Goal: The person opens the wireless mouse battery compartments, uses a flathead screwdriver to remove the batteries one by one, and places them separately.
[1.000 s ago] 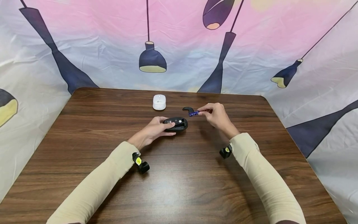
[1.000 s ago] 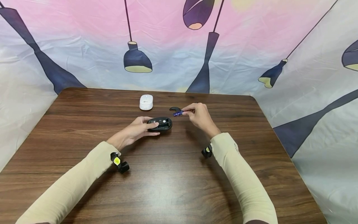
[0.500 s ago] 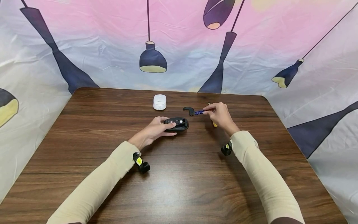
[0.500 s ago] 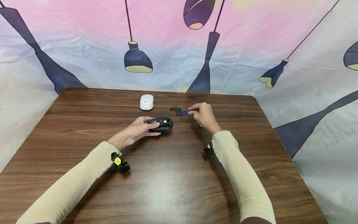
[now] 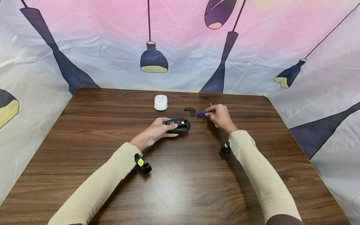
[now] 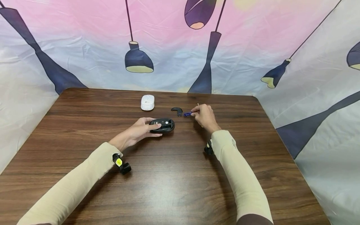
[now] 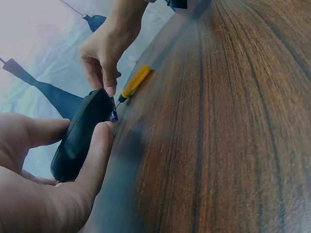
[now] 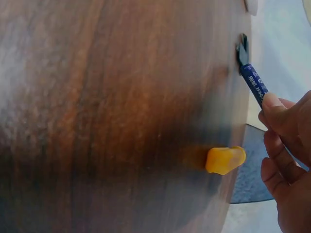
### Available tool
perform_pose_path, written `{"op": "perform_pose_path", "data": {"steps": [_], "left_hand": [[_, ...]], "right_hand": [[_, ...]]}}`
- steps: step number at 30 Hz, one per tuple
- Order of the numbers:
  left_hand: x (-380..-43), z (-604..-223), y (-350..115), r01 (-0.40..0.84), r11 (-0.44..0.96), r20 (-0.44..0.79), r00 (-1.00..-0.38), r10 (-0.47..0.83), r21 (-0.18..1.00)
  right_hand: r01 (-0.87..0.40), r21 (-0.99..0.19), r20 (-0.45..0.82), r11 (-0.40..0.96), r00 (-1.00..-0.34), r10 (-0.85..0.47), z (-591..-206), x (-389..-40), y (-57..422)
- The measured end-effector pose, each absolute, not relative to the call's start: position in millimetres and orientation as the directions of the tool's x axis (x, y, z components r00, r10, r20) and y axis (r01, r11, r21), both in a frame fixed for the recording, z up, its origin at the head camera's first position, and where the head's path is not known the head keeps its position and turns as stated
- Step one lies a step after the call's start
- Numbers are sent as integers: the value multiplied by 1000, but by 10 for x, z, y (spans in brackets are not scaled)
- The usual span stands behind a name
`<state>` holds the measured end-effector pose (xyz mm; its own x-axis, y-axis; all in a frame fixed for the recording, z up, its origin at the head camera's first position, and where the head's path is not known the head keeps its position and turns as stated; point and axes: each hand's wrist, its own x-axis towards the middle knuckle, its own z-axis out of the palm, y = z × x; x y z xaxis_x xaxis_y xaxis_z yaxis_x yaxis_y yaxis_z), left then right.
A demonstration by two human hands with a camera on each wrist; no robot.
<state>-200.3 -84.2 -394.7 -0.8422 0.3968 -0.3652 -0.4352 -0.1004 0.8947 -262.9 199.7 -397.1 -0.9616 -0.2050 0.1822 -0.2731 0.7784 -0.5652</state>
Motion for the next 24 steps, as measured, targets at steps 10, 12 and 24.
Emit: {"op": "perform_pose_path", "data": {"steps": [10,12,24], "left_hand": [[-2013,-3943,-848,-431,-86,-366,-843,395,898],[-2013,-3939,-853,-424,-82,-360,-843,400,902],[-2007,-3937,-862,-419,-73,-358,-844,400,905]], "right_hand": [[-228,-515,136,826,-973,-184,-4020,-2700,2018],[-225,-506,131,833,-974,-183,-4029,-2714,2025],[-223,-433,123,873,-974,-188,-4100,-2791,2061]]}}
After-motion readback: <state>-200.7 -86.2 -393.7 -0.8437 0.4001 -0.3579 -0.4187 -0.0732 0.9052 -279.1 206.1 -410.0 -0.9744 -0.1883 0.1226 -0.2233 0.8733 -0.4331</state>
